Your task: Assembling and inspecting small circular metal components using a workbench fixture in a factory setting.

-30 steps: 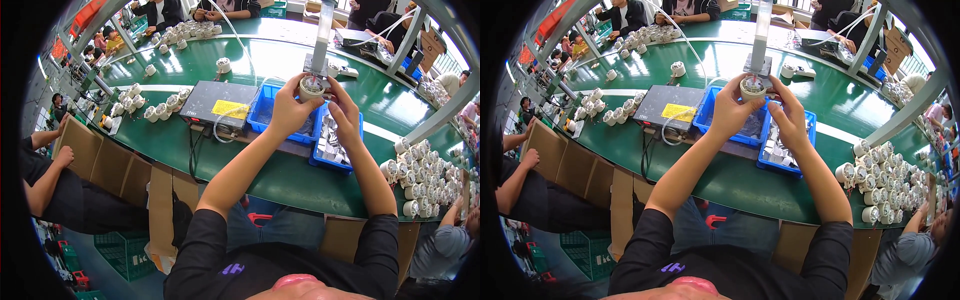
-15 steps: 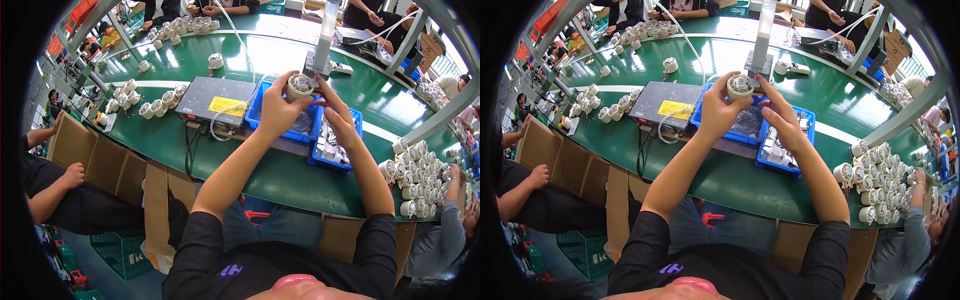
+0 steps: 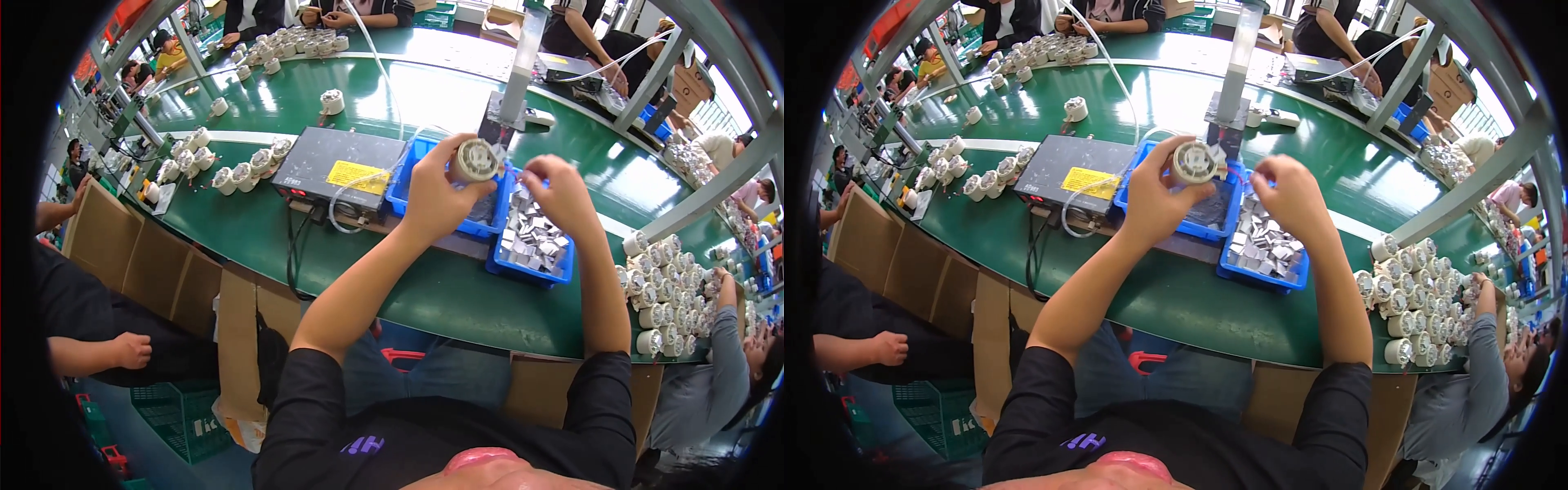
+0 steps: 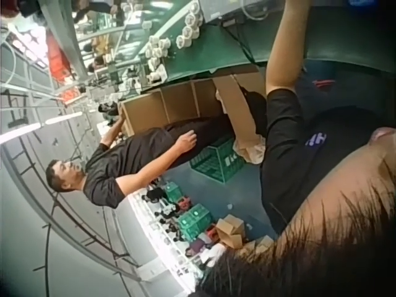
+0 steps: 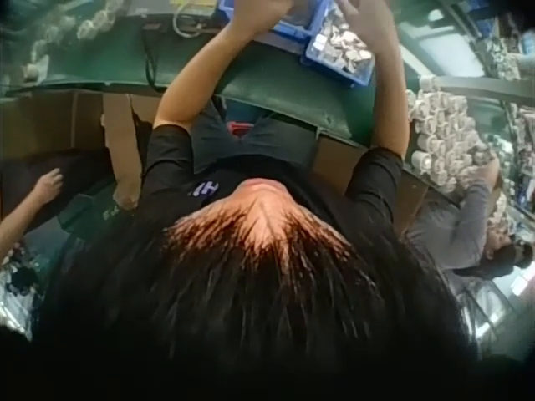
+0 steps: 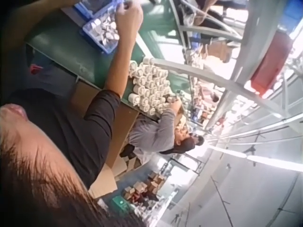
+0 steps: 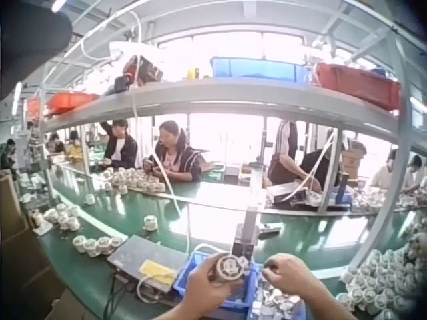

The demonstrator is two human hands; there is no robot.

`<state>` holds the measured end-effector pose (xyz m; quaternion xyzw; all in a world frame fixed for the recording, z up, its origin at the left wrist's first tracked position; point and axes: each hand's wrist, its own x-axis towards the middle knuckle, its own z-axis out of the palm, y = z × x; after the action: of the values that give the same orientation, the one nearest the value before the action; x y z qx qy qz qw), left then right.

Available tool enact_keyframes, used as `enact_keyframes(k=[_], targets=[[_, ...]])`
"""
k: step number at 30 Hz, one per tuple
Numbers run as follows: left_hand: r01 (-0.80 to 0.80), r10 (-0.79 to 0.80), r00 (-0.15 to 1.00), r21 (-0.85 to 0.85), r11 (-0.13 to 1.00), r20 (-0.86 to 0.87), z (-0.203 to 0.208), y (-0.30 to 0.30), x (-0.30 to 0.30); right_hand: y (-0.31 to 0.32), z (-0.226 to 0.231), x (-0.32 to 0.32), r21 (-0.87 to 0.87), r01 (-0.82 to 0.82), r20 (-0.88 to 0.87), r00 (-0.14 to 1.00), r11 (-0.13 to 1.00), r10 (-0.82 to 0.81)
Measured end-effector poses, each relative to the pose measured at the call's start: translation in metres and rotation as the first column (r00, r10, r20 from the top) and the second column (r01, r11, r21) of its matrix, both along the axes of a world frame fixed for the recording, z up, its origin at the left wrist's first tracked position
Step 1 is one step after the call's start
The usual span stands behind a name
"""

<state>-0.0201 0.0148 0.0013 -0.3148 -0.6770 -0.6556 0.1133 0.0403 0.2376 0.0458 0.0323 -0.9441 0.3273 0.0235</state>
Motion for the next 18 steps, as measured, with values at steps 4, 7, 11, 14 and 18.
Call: enact_keyframes(k=[4,7,11,14,18], targets=[[0.046,-0.049,0.998,-0.074,0.996,-0.034,-0.005,0.000,0.013,0.010,0.008,0.004,0.568,-0.045,0.323,0.931,0.821,-0.173],[0.122,-0.131,0.988,-0.100,0.987,-0.086,-0.005,0.007,0.021,0.013,-0.001,0.005,0.511,-0.105,0.405,0.905,0.853,-0.132],[0.139,-0.139,0.988,-0.002,0.990,-0.062,-0.003,0.010,0.025,0.013,-0.006,0.014,0.574,-0.044,0.237,0.965,0.817,-0.114],[0.140,-0.140,0.989,0.004,0.990,-0.048,-0.006,0.013,0.025,0.012,-0.007,0.015,0.603,-0.034,0.209,0.971,0.797,-0.116],[0.153,-0.155,0.987,-0.059,0.987,-0.035,-0.012,0.015,0.024,0.013,-0.004,0.013,0.646,-0.060,0.291,0.941,0.761,-0.173]])
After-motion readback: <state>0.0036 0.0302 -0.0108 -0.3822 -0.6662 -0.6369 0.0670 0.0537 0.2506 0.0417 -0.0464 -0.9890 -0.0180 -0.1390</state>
